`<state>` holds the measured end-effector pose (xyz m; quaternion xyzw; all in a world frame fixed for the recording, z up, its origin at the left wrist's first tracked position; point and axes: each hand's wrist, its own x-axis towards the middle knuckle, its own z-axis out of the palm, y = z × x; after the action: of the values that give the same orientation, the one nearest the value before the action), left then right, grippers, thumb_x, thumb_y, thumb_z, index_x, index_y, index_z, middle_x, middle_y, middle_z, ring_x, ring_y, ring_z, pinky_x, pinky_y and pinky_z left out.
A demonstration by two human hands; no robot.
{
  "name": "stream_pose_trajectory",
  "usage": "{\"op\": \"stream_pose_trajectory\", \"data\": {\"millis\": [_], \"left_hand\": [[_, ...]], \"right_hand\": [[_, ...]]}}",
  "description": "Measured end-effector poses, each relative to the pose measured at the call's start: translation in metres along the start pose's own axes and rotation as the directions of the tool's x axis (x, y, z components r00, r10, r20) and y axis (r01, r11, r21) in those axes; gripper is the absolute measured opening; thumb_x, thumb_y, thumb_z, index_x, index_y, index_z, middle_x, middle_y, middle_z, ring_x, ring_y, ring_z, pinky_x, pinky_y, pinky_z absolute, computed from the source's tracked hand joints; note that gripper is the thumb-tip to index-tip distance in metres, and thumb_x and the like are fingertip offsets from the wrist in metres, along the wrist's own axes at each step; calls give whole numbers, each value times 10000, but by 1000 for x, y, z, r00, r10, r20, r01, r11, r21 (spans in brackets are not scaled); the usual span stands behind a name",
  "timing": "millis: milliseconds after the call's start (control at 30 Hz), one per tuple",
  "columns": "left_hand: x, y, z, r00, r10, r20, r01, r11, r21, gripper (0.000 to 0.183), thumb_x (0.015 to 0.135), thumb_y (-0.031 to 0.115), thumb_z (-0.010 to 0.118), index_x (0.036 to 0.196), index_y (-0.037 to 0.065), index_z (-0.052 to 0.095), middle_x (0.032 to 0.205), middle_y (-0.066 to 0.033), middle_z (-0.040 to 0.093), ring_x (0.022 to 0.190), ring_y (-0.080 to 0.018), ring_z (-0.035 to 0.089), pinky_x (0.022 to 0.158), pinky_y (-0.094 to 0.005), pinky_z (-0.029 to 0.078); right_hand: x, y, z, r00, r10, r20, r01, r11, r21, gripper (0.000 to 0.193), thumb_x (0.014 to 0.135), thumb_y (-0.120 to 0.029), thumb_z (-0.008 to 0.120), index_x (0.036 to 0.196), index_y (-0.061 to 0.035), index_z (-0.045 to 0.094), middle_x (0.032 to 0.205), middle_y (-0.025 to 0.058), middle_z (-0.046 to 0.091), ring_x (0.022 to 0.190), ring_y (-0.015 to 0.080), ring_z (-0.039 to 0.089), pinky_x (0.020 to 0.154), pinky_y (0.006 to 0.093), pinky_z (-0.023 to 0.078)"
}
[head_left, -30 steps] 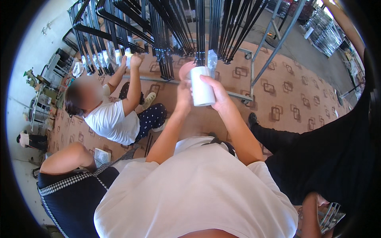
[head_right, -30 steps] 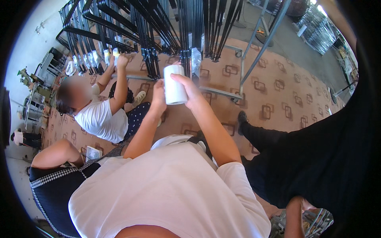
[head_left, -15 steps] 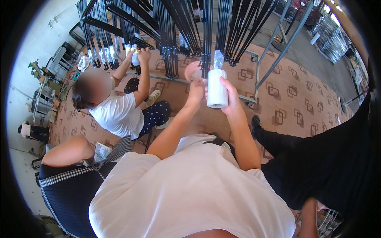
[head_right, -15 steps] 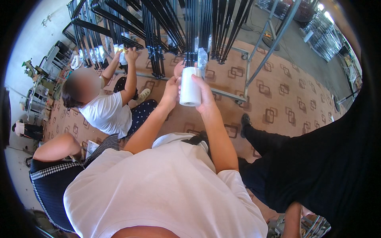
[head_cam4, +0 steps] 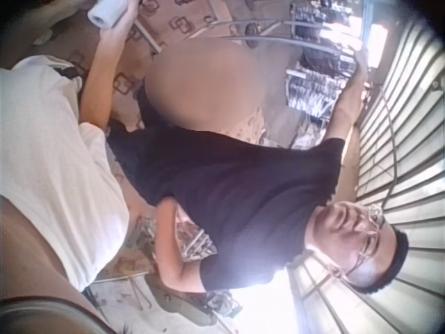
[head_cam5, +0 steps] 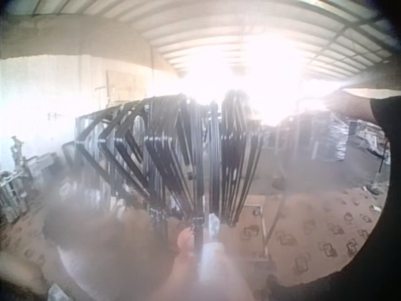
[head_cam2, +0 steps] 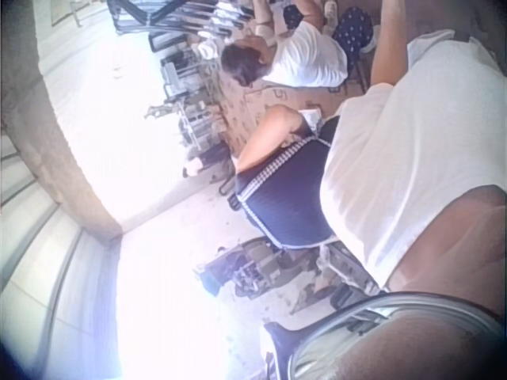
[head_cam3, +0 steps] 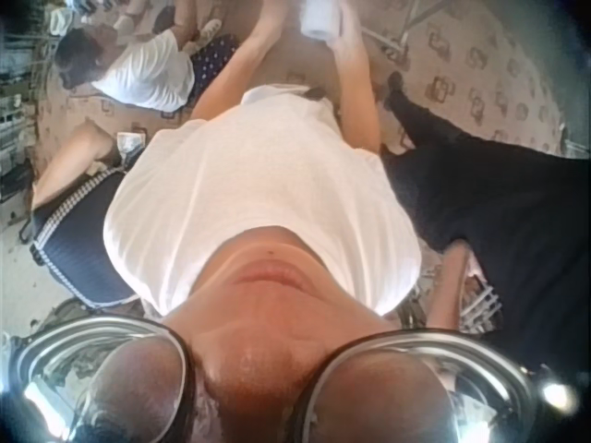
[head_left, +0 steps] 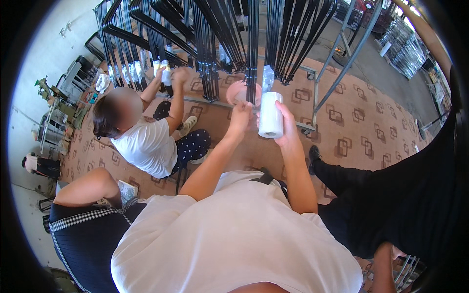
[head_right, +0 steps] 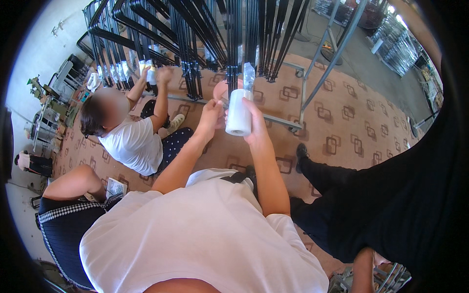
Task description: The person wraps the ends of black metal rods with protective plastic sheeting and secures them with a roll of tape.
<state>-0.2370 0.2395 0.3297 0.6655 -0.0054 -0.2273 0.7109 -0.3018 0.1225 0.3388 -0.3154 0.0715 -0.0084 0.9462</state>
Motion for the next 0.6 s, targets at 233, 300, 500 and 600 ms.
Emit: {"op": "stream_pose_trajectory", "data": {"millis": [233, 300, 500, 600], "left_hand": [[-3, -6, 5, 1000, 5, -2, -6, 998, -68, 122, 875, 189, 407, 807, 90, 427, 546, 49, 359, 412, -52, 347, 352, -197, 278], [-3, -6, 8, 999, 33, -9, -34, 998, -59, 120, 872, 197, 417, 818, 92, 440, 561, 41, 386, 423, -64, 368, 359, -204, 296], [44, -45, 3, 974, 19, 227, 143, 725, -674, 125, 831, 198, 467, 837, 74, 481, 631, -4, 475, 467, -101, 430, 410, -227, 368], [47, -37, 5, 893, -173, 415, 436, 559, -705, 154, 835, 189, 435, 877, 51, 486, 599, 1, 460, 409, -76, 381, 347, -198, 301]], "right_hand": [[-2, 3, -4, 1000, 16, -14, -16, 1000, 11, 433, 791, -332, 481, 1053, 12, 452, 802, 195, 567, 656, 266, 578, 595, 361, 491], [-2, 0, -6, 1000, 18, -5, -18, 997, 70, 407, 773, -300, 519, 1032, 7, 452, 786, 177, 571, 652, 257, 584, 581, 355, 500], [12, 25, -43, 979, -180, 99, 140, 938, 316, 413, 732, -320, 549, 1023, -31, 496, 829, 164, 580, 701, 280, 588, 579, 391, 505], [24, 41, -59, 980, -168, 109, 99, 878, 468, 388, 745, -322, 549, 1008, -39, 509, 867, 148, 579, 734, 284, 585, 621, 414, 500]]}}
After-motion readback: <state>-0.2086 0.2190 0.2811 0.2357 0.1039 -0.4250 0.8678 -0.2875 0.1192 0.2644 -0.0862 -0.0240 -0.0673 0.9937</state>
